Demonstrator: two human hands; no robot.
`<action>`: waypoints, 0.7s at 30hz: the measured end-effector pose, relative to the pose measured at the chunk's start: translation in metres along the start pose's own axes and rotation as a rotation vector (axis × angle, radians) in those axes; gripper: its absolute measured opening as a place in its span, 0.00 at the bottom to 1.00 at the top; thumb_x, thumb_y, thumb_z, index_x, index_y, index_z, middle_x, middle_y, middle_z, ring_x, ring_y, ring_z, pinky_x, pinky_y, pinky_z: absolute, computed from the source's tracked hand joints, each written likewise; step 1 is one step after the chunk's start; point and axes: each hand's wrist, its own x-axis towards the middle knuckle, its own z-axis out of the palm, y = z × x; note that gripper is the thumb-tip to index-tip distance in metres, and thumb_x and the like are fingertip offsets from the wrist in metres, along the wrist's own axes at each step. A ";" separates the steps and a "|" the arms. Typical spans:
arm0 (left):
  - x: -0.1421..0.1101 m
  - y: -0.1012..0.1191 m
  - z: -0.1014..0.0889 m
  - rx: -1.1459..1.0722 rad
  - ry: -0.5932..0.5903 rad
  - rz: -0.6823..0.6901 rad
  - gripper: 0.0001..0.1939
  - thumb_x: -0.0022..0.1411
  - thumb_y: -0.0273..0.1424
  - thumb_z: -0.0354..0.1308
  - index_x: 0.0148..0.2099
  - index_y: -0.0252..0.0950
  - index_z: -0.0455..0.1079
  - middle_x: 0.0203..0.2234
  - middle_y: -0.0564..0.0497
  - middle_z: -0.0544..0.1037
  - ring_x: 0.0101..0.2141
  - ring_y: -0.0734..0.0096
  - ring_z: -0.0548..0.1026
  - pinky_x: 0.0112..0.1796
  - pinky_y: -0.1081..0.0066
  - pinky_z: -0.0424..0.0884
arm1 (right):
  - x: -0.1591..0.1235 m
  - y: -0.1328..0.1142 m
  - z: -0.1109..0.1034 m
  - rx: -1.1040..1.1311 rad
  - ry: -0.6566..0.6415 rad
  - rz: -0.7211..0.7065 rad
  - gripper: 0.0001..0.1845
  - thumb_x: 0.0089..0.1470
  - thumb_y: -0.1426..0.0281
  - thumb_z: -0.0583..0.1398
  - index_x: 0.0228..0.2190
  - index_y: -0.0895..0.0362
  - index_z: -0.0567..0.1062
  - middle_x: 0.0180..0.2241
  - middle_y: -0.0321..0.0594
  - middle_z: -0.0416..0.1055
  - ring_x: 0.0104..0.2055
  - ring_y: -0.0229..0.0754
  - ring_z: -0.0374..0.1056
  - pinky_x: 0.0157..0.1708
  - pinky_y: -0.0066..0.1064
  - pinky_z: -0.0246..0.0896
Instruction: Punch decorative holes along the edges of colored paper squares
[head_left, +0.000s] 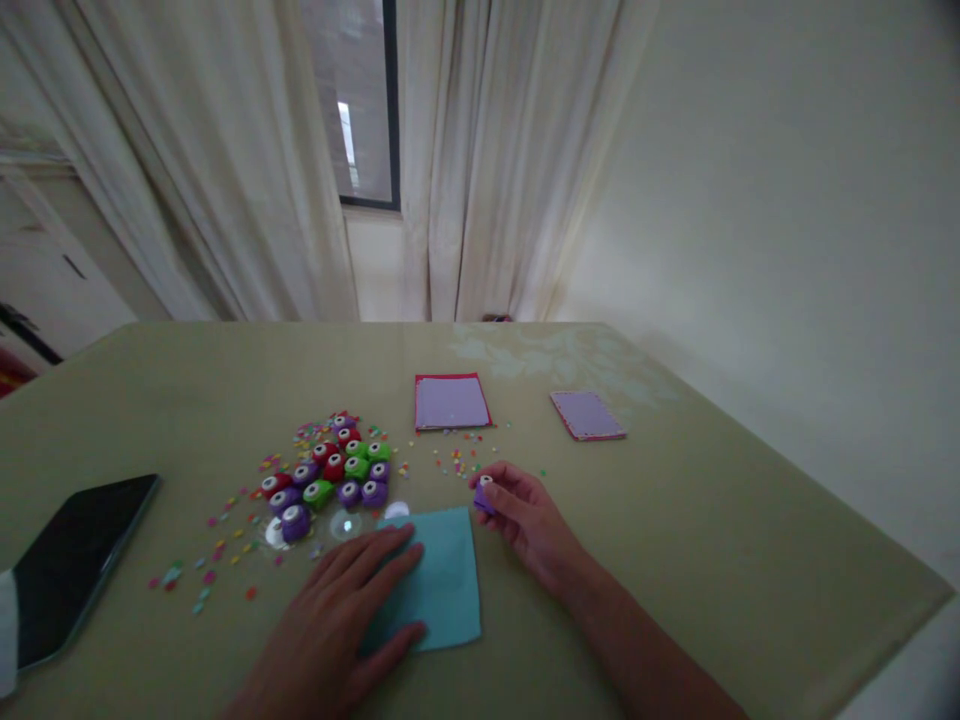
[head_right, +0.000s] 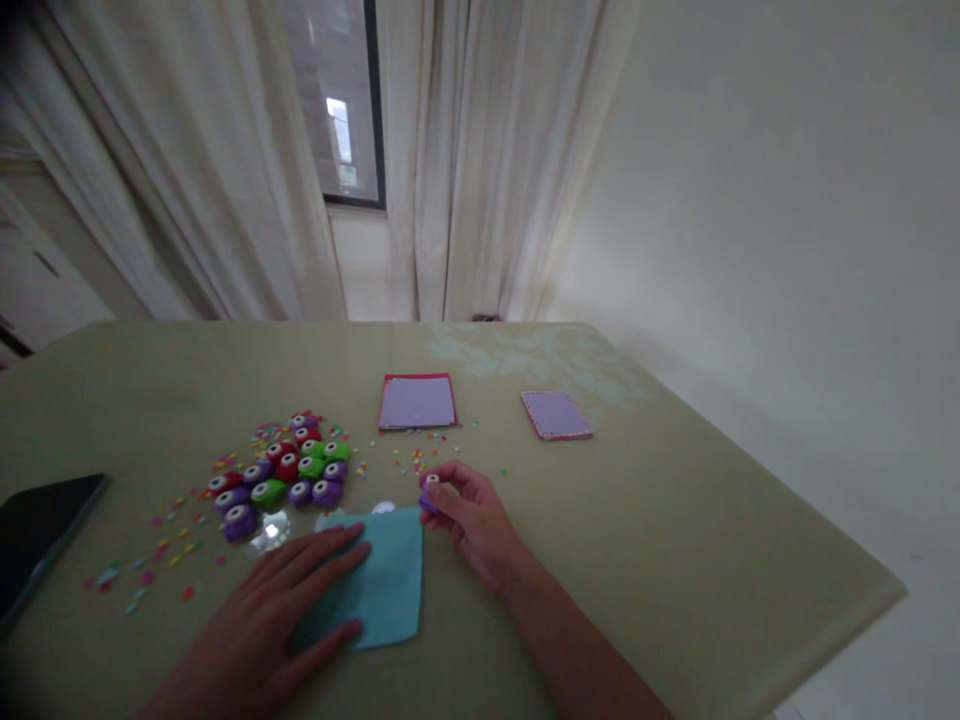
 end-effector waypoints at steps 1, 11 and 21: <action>-0.002 -0.002 0.002 -0.008 0.009 -0.025 0.31 0.69 0.50 0.64 0.71 0.52 0.68 0.63 0.49 0.78 0.56 0.51 0.81 0.52 0.53 0.82 | 0.000 0.000 -0.001 0.001 0.002 0.007 0.25 0.46 0.56 0.79 0.38 0.57 0.78 0.33 0.33 0.76 0.29 0.32 0.73 0.30 0.23 0.66; -0.007 -0.005 0.001 -0.203 0.112 -0.247 0.16 0.75 0.45 0.58 0.59 0.49 0.76 0.53 0.51 0.83 0.52 0.59 0.81 0.53 0.61 0.79 | -0.005 0.002 0.005 -0.175 -0.045 0.001 0.23 0.50 0.55 0.77 0.40 0.57 0.82 0.35 0.37 0.79 0.33 0.37 0.76 0.35 0.28 0.70; -0.005 0.002 -0.013 -0.193 0.232 -0.267 0.19 0.77 0.43 0.57 0.66 0.51 0.73 0.59 0.49 0.77 0.53 0.60 0.80 0.53 0.64 0.77 | -0.007 0.005 0.004 -0.140 -0.116 -0.068 0.21 0.51 0.60 0.77 0.44 0.53 0.80 0.37 0.37 0.82 0.38 0.41 0.79 0.41 0.32 0.74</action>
